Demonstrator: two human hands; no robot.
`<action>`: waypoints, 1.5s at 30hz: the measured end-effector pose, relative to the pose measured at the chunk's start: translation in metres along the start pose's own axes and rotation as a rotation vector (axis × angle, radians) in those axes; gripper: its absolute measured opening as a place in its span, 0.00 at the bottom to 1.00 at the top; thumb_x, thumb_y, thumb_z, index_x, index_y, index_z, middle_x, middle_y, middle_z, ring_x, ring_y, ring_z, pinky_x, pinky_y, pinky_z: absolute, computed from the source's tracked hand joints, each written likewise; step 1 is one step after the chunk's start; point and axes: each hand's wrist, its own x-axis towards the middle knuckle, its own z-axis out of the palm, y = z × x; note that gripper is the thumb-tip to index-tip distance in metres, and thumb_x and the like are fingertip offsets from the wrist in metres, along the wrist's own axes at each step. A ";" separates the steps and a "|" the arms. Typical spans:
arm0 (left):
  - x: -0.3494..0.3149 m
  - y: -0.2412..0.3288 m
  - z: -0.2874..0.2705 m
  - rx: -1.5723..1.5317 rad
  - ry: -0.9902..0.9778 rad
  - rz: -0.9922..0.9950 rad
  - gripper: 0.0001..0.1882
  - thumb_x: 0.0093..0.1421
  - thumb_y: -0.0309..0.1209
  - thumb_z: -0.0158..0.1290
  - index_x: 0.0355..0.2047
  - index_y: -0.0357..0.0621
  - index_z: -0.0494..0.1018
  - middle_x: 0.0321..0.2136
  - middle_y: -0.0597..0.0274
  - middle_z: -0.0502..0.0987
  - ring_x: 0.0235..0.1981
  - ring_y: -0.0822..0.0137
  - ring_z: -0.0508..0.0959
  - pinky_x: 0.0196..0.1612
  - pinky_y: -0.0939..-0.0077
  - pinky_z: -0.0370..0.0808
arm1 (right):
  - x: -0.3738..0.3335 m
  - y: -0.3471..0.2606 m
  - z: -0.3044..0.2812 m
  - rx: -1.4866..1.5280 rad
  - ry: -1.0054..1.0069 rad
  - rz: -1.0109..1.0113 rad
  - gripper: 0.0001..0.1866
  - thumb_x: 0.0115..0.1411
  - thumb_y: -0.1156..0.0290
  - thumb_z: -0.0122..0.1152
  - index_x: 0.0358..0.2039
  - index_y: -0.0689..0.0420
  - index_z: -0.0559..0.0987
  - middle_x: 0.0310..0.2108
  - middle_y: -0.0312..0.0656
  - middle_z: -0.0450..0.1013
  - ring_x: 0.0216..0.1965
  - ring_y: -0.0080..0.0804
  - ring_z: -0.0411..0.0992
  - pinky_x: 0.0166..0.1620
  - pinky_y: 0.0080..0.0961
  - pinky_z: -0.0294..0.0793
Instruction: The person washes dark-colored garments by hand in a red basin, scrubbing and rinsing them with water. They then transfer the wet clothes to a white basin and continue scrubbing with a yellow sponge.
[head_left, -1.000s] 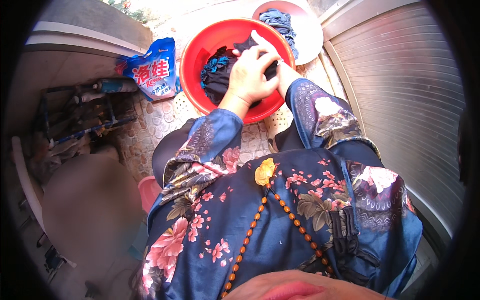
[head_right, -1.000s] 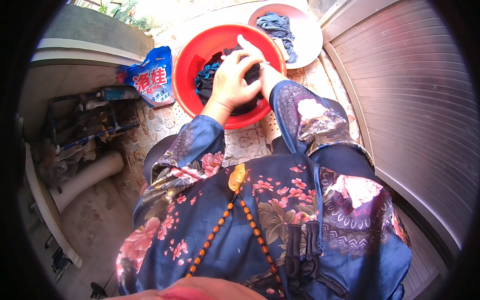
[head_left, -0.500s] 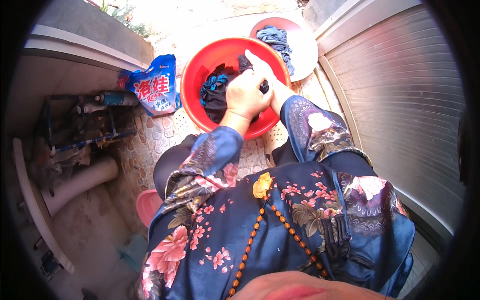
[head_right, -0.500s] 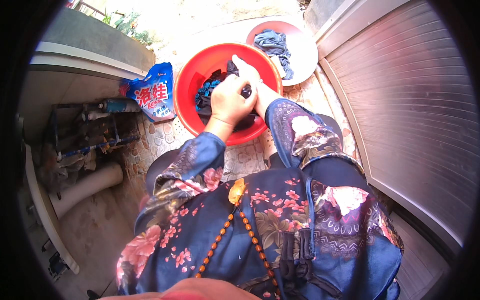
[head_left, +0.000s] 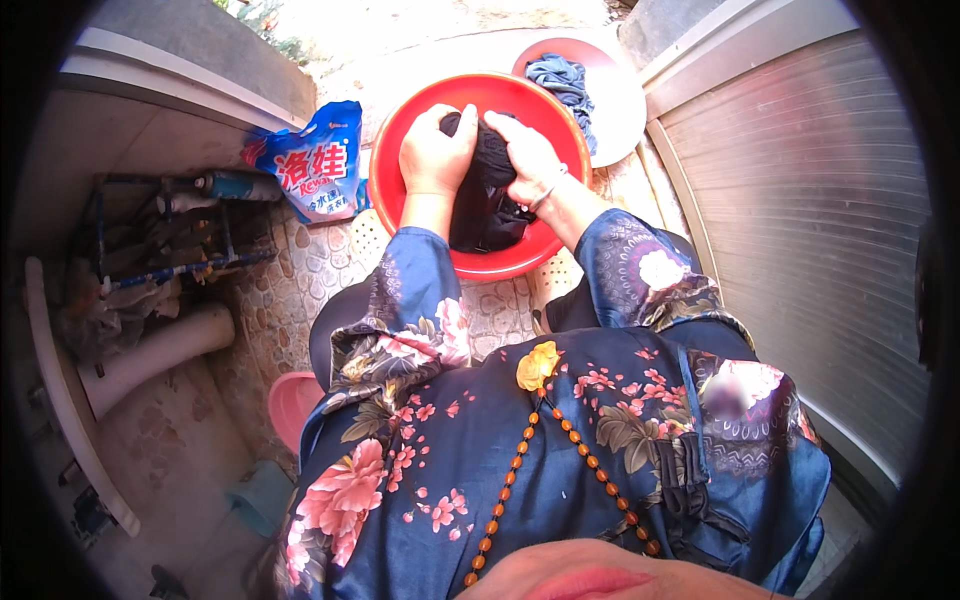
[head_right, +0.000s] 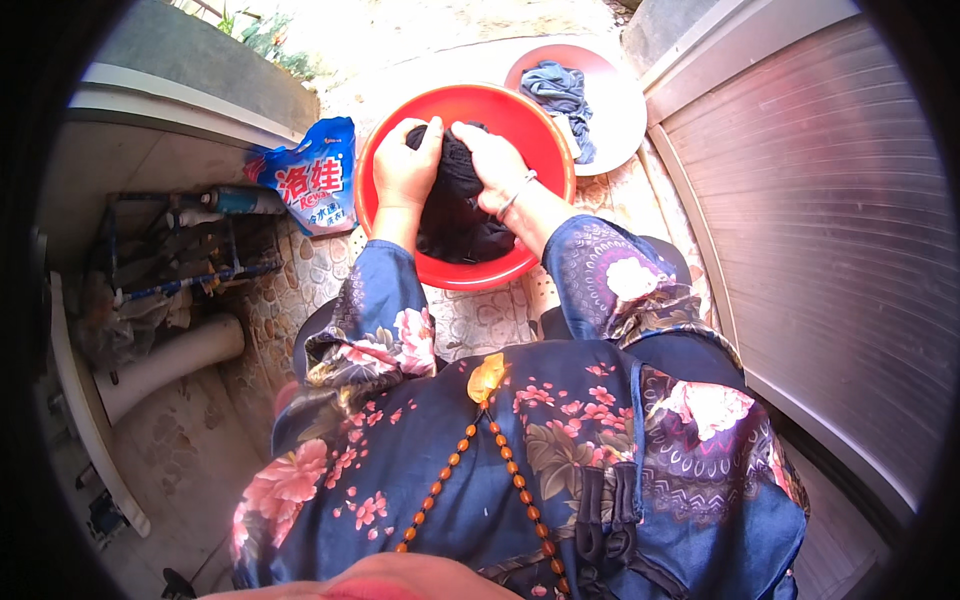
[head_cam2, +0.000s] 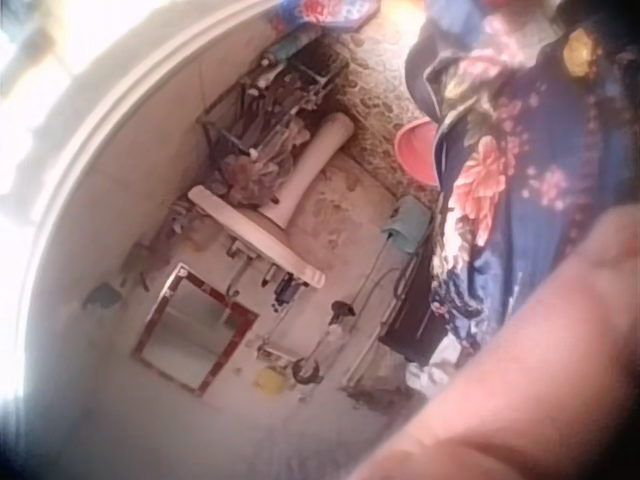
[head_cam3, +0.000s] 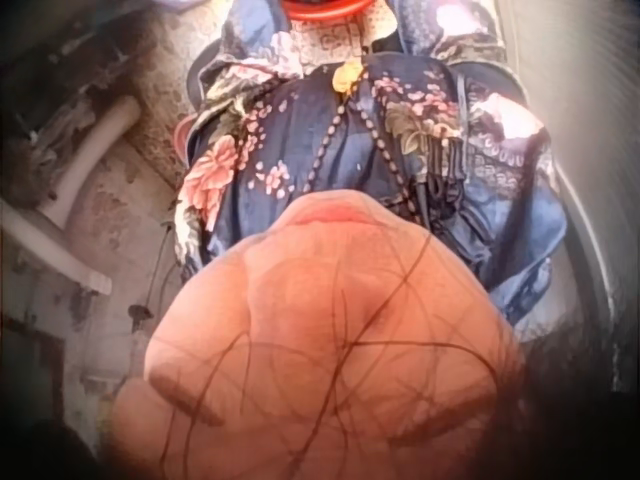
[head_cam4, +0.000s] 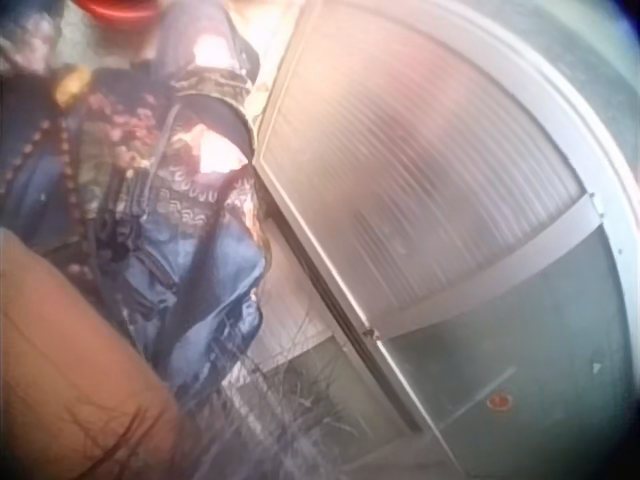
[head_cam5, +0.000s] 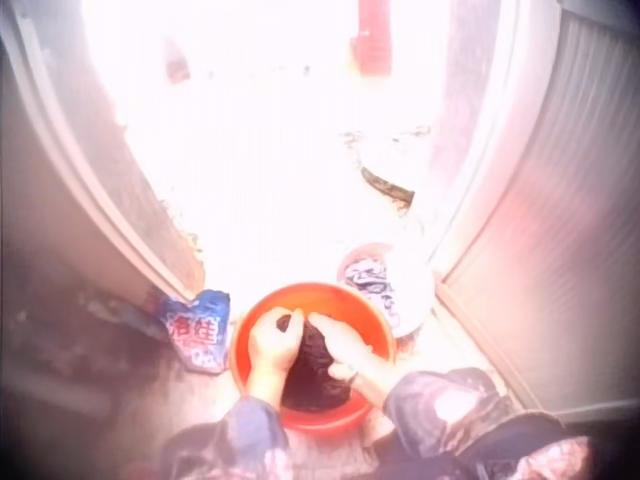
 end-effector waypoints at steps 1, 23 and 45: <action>0.005 -0.006 0.000 -0.011 -0.044 -0.015 0.16 0.53 0.45 0.59 0.28 0.43 0.78 0.26 0.49 0.78 0.30 0.49 0.79 0.36 0.60 0.76 | 0.004 -0.003 -0.005 0.035 -0.013 -0.012 0.08 0.61 0.65 0.59 0.34 0.55 0.77 0.29 0.41 0.76 0.28 0.34 0.76 0.34 0.32 0.78; -0.013 0.009 0.011 -0.122 -0.180 0.300 0.18 0.47 0.31 0.65 0.39 0.41 0.76 0.35 0.53 0.79 0.40 0.57 0.80 0.44 0.67 0.76 | 0.039 -0.002 -0.048 -0.067 0.004 -0.137 0.10 0.64 0.67 0.51 0.40 0.59 0.75 0.36 0.42 0.74 0.40 0.35 0.74 0.43 0.33 0.78; -0.062 0.056 0.035 0.125 -0.133 0.414 0.09 0.52 0.39 0.57 0.20 0.50 0.76 0.21 0.57 0.76 0.23 0.56 0.77 0.29 0.65 0.76 | 0.022 -0.020 -0.054 -0.127 0.039 0.019 0.10 0.64 0.61 0.55 0.28 0.51 0.76 0.22 0.36 0.72 0.24 0.28 0.70 0.30 0.29 0.72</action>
